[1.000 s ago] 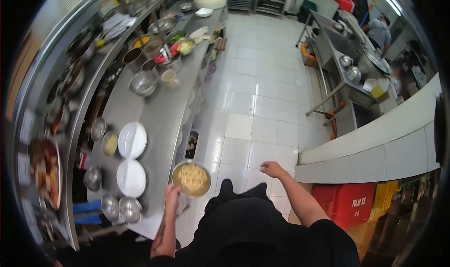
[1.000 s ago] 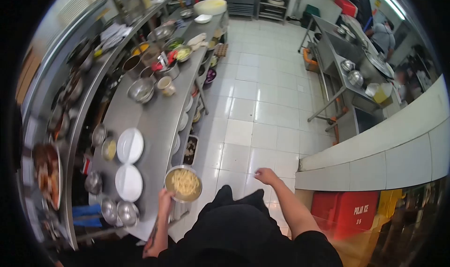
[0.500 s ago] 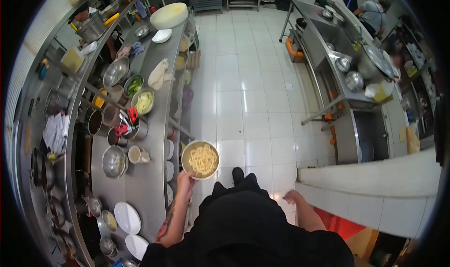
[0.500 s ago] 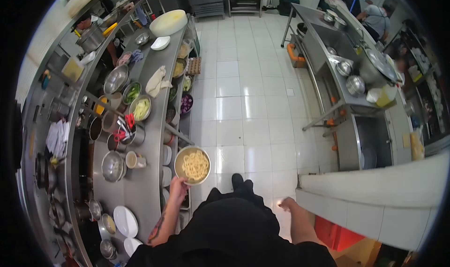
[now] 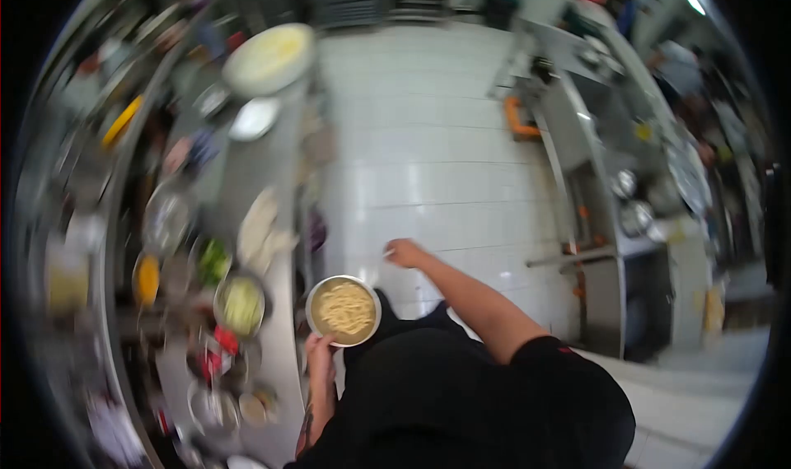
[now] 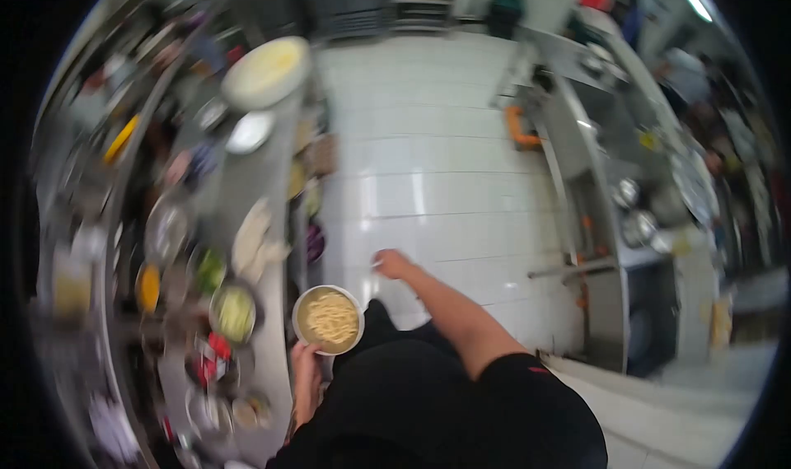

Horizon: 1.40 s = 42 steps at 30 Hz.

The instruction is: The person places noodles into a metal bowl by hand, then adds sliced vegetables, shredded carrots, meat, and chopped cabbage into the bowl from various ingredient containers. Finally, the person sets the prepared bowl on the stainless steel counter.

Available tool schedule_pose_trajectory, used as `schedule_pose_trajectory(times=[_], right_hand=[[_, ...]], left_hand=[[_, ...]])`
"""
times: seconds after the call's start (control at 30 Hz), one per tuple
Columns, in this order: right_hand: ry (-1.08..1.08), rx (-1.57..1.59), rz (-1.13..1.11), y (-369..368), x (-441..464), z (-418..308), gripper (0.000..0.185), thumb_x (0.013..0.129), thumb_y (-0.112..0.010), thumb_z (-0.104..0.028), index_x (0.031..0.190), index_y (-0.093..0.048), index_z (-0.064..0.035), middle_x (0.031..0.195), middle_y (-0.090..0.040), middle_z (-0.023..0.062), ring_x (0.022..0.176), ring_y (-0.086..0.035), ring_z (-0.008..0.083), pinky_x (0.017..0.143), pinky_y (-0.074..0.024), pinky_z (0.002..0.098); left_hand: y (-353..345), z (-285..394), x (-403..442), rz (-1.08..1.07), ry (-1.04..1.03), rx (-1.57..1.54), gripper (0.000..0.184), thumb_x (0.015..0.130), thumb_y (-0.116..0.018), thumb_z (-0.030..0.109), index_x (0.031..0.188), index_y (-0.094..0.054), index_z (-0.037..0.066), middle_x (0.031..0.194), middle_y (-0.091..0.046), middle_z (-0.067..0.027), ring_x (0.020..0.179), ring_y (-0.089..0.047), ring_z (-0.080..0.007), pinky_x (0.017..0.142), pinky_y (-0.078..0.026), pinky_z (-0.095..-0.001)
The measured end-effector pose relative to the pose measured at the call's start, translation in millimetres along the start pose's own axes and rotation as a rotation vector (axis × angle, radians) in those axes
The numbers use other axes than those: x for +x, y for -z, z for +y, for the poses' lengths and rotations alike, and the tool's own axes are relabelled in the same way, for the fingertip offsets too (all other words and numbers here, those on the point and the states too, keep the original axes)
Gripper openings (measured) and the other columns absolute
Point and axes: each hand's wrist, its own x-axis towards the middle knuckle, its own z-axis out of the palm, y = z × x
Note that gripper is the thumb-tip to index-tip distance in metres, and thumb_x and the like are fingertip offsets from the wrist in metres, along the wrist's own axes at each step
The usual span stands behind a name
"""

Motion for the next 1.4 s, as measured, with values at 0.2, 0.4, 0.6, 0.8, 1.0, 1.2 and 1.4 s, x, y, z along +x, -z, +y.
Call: schedule_pose_trajectory(times=[0.2,0.4,0.6,0.8,1.0,1.2,1.4], right_hand=[[-0.159,-0.122,-0.321,66.9,146.9,-11.1,0.029,0.078,-0.070,-0.029,0.098,-0.074,-0.0082,0.096,-0.071,0.0177,0.094,-0.066,0.0374,0.084,-0.0522,0.0456],[-0.112,0.014,-0.133,93.3,319.0,7.3,0.022,0.080,-0.065,-0.024,0.094,-0.073,-0.0082,0.093,-0.071,0.0181,0.092,-0.066,0.0374,0.079,-0.0510,0.0485],[0.033,0.147,0.252,32.2,513.8,52.0,0.021,0.084,-0.052,-0.010,0.098,-0.066,-0.0055,0.090,-0.065,0.0235,0.087,-0.061,0.0453,0.079,-0.0481,0.0534],[0.053,0.105,-0.138,7.3,662.3,45.2,0.031,0.086,-0.055,-0.016,0.113,-0.066,-0.0068,0.116,-0.065,0.0209,0.110,-0.061,0.0378,0.093,-0.0500,0.0426],[0.395,0.361,0.029,-18.2,716.1,73.2,0.043,0.085,-0.064,-0.034,0.120,-0.065,-0.0097,0.122,-0.065,0.0161,0.108,-0.064,0.0362,0.095,-0.0497,0.0418],[-0.176,0.649,-0.232,50.4,718.0,58.5,0.045,0.083,-0.070,-0.026,0.121,-0.063,-0.0049,0.120,-0.064,0.0185,0.098,-0.069,0.0271,0.076,-0.0565,0.0359],[-0.387,0.920,-0.332,13.5,738.3,82.6,0.063,0.081,-0.073,-0.024,0.138,-0.049,-0.0073,0.125,-0.062,0.0190,0.097,-0.069,0.0276,0.070,-0.0572,0.0353]], left_hand=[[-72.3,128.0,146.3,-0.129,-0.015,-0.078,0.036,0.079,-0.057,0.001,0.116,-0.057,0.000,0.112,-0.064,-0.0124,0.102,-0.063,-0.0264,0.088,-0.051,-0.0389],[-120.4,163.8,216.4,-0.011,-0.067,-0.151,0.049,0.073,-0.057,-0.003,0.122,-0.053,-0.002,0.117,-0.062,-0.0150,0.102,-0.062,-0.0261,0.088,-0.051,-0.0386],[-188.8,130.0,250.6,0.299,0.109,-0.333,0.038,0.074,-0.056,-0.007,0.111,-0.064,-0.003,0.106,-0.069,-0.0121,0.093,-0.067,-0.0223,0.083,-0.054,-0.0327],[-260.5,93.7,301.3,0.470,0.311,-0.442,0.031,0.075,-0.055,-0.008,0.105,-0.064,-0.007,0.104,-0.069,-0.0166,0.091,-0.068,-0.0270,0.087,-0.053,-0.0362],[-283.5,82.5,379.6,0.473,0.431,-0.347,0.031,0.078,-0.062,0.003,0.109,-0.064,-0.001,0.099,-0.070,-0.0097,0.086,-0.068,-0.0213,0.079,-0.055,-0.0352],[-300.1,92.8,443.6,0.544,0.349,-0.450,0.030,0.079,-0.057,-0.002,0.108,-0.064,-0.002,0.104,-0.070,-0.0130,0.092,-0.069,-0.0236,0.085,-0.058,-0.0376],[-297.1,104.4,461.7,0.533,0.335,-0.500,0.039,0.078,-0.060,0.000,0.117,-0.060,-0.002,0.114,-0.067,-0.0129,0.103,-0.067,-0.0259,0.091,-0.055,-0.0398]])
